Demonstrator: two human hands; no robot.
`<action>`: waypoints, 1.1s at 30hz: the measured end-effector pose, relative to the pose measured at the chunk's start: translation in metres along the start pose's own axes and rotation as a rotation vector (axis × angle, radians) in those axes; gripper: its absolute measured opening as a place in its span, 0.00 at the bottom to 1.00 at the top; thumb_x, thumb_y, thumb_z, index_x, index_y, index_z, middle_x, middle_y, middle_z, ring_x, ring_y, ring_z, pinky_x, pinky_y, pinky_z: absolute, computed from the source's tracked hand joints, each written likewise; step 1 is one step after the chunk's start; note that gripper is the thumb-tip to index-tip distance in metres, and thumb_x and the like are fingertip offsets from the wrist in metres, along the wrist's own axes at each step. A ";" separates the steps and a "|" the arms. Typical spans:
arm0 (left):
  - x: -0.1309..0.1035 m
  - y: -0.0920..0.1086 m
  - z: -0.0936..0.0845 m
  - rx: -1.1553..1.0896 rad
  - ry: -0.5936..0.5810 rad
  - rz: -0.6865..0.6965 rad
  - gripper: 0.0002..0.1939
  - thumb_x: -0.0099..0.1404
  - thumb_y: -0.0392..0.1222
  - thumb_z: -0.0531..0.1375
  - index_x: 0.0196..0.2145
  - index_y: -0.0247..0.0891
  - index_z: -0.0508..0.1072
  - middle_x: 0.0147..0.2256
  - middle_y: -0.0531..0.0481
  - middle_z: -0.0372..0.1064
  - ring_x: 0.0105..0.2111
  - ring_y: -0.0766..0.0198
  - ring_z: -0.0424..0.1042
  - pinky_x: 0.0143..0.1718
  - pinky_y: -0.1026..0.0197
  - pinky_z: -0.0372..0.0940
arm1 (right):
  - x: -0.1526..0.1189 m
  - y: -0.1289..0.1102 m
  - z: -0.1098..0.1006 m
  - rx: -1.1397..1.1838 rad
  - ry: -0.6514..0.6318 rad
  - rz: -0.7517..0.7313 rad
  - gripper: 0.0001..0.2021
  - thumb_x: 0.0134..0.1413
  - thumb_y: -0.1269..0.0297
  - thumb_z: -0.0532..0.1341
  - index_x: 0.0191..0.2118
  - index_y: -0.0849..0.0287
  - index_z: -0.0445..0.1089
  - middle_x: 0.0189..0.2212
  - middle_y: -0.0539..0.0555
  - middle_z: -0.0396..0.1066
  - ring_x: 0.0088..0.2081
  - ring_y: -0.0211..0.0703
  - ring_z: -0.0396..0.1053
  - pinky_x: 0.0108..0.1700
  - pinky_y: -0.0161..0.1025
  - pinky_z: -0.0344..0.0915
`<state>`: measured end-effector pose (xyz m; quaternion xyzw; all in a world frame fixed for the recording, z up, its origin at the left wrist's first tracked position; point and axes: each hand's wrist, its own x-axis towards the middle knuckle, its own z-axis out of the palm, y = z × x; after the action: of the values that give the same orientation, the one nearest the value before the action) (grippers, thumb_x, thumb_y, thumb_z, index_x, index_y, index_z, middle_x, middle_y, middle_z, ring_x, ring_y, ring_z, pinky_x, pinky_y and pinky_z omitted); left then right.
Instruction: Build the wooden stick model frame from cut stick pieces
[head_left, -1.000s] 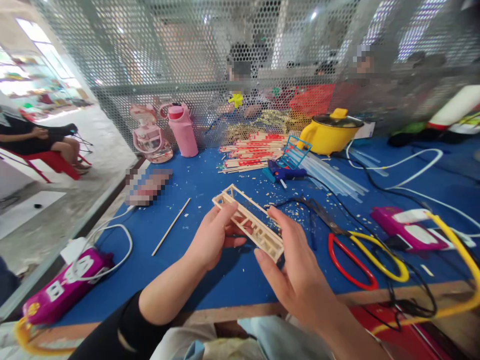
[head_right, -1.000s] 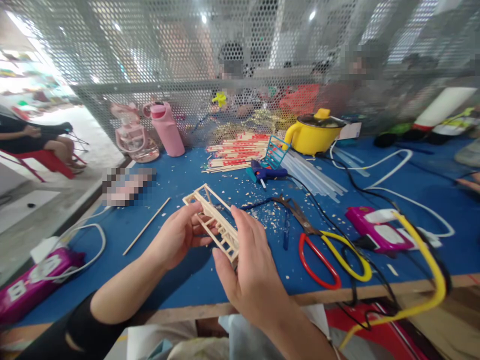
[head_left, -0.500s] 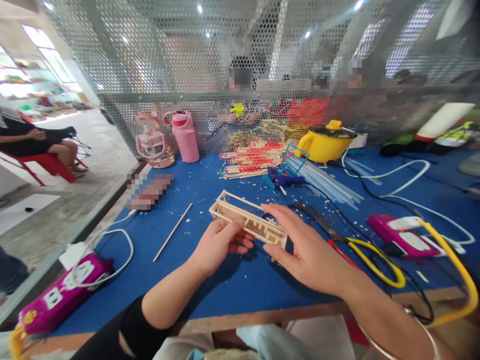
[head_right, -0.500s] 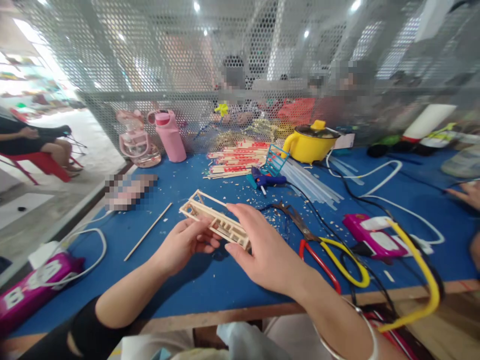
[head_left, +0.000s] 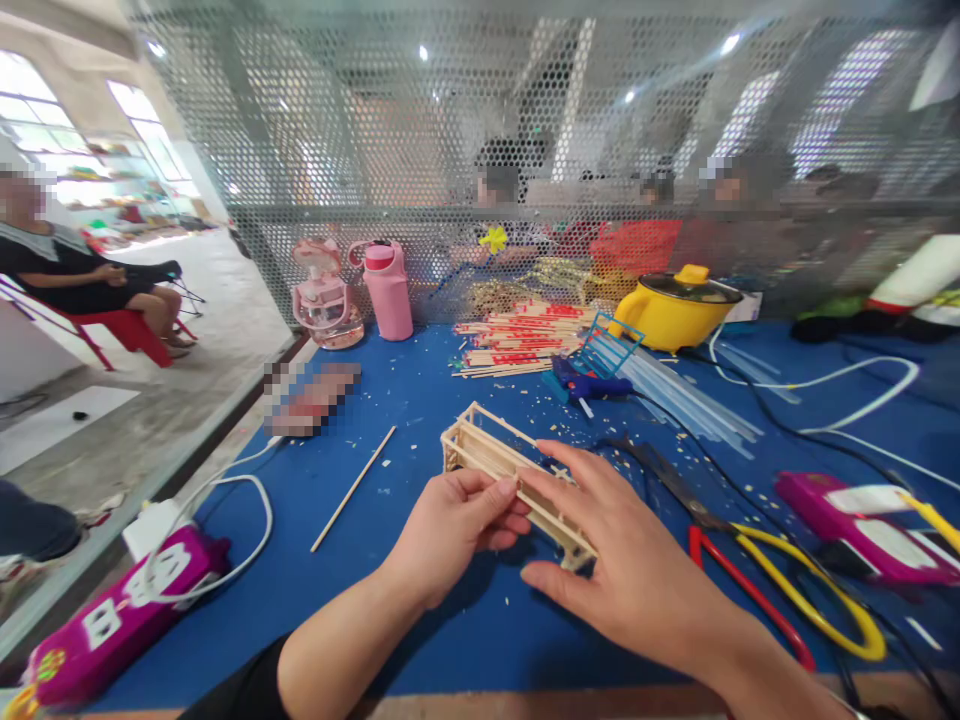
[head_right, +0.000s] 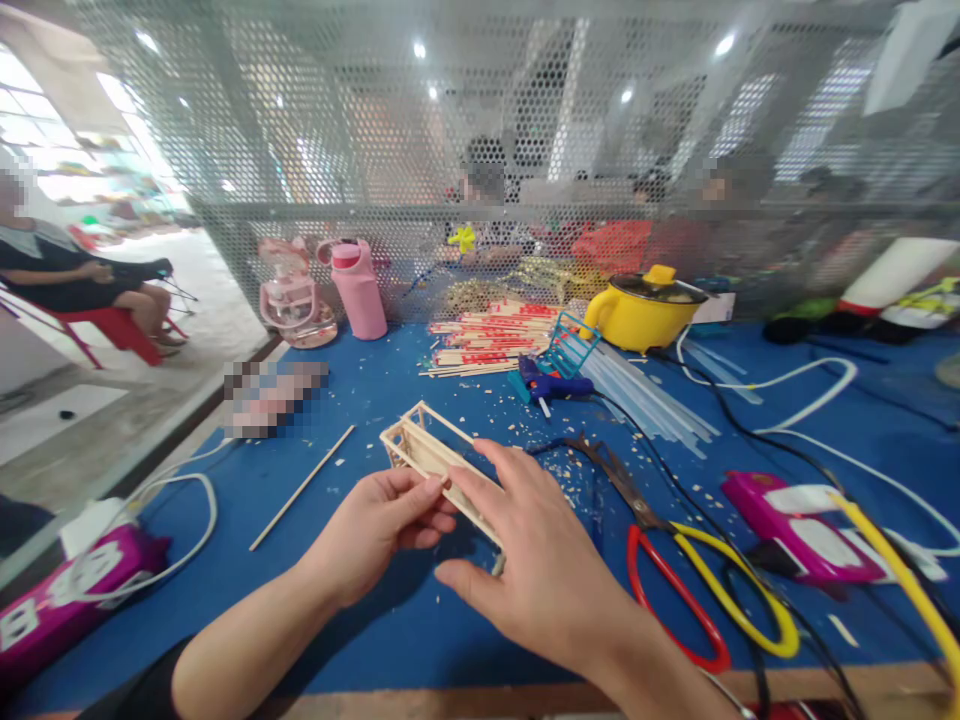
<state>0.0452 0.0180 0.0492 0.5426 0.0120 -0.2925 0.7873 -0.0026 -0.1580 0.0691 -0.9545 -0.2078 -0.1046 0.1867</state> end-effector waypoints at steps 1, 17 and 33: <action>0.000 0.000 0.000 0.003 0.005 -0.006 0.18 0.52 0.49 0.67 0.31 0.30 0.75 0.27 0.46 0.73 0.26 0.69 0.72 0.26 0.70 0.66 | -0.001 0.001 0.001 0.005 0.008 -0.001 0.30 0.48 0.54 0.63 0.58 0.51 0.59 0.61 0.59 0.54 0.60 0.59 0.55 0.57 0.59 0.58; 0.002 0.007 0.000 -0.148 -0.041 -0.105 0.14 0.63 0.44 0.59 0.34 0.28 0.76 0.32 0.42 0.75 0.26 0.70 0.73 0.28 0.70 0.69 | -0.012 0.003 0.010 -0.001 -0.001 0.054 0.37 0.48 0.48 0.63 0.63 0.51 0.52 0.62 0.62 0.54 0.61 0.60 0.55 0.55 0.58 0.62; 0.006 0.012 -0.006 -0.131 0.059 0.041 0.08 0.62 0.39 0.58 0.32 0.31 0.74 0.30 0.44 0.75 0.25 0.69 0.74 0.26 0.71 0.69 | -0.015 -0.001 0.023 0.212 0.216 0.129 0.30 0.59 0.58 0.55 0.64 0.52 0.43 0.60 0.60 0.53 0.61 0.51 0.54 0.60 0.51 0.57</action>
<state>0.0579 0.0230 0.0553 0.4984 0.0433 -0.2591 0.8262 -0.0135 -0.1535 0.0445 -0.9240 -0.1347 -0.1716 0.3139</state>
